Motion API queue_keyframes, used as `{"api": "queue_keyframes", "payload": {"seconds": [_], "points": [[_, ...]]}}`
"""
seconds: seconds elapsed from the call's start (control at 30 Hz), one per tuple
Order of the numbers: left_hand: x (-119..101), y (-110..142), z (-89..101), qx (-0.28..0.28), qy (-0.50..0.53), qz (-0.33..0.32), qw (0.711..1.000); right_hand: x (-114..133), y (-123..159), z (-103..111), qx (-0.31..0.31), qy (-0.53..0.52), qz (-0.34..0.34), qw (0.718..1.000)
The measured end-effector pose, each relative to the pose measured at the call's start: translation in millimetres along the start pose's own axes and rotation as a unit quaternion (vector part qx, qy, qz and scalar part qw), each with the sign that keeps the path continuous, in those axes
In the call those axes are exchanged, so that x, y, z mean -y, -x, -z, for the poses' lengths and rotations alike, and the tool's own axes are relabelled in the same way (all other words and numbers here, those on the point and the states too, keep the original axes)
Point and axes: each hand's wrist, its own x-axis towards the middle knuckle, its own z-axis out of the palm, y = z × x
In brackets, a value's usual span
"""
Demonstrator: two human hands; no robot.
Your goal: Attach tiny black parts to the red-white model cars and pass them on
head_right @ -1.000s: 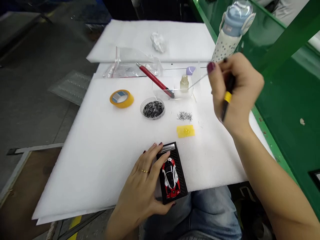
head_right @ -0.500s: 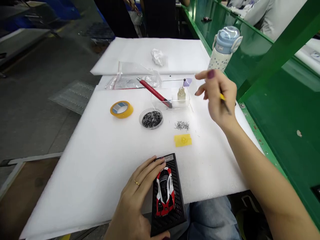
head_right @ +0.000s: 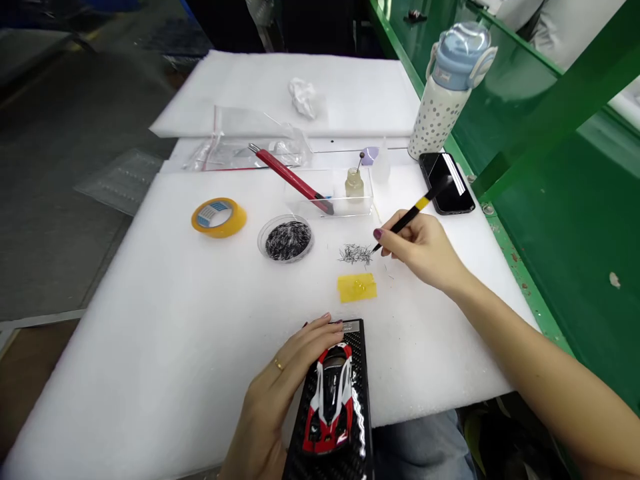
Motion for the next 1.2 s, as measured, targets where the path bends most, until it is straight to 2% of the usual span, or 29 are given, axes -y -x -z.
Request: {"api": "queue_keyframes", "payload": {"seconds": [0.1,0.17,0.43,0.57,0.73,0.9,1.2], "points": [[0.4,1.8,-1.7,-0.013,0.003,0.02,1.0,-12.3,-2.1,-9.4,-0.037,-0.001,-0.045,0.998],[0.5,2.5,-0.4,-0.014,0.004,0.023,1.0,-15.8,-2.2,-12.0,-0.04,0.008,-0.054,0.998],[-3.6,3.1,3.9,0.005,0.007,0.035,0.999,-15.6,-4.9,-13.4,-0.047,0.064,-0.056,0.995],[-1.1,2.6,0.6,0.001,-0.004,0.032,0.999,-14.8,-3.2,-11.6,-0.035,0.012,-0.039,0.999],[1.7,1.8,-4.5,-0.017,-0.018,-0.005,1.0,1.8,31.1,-14.9,-0.017,-0.082,0.004,0.996],[-4.4,0.5,-2.6,0.006,-0.046,0.022,0.999,9.7,71.7,-27.8,0.018,-0.1,0.03,0.994],[-4.4,0.2,-0.7,0.02,-0.039,-0.009,0.999,7.9,74.1,-39.9,0.015,-0.107,0.021,0.994]]}}
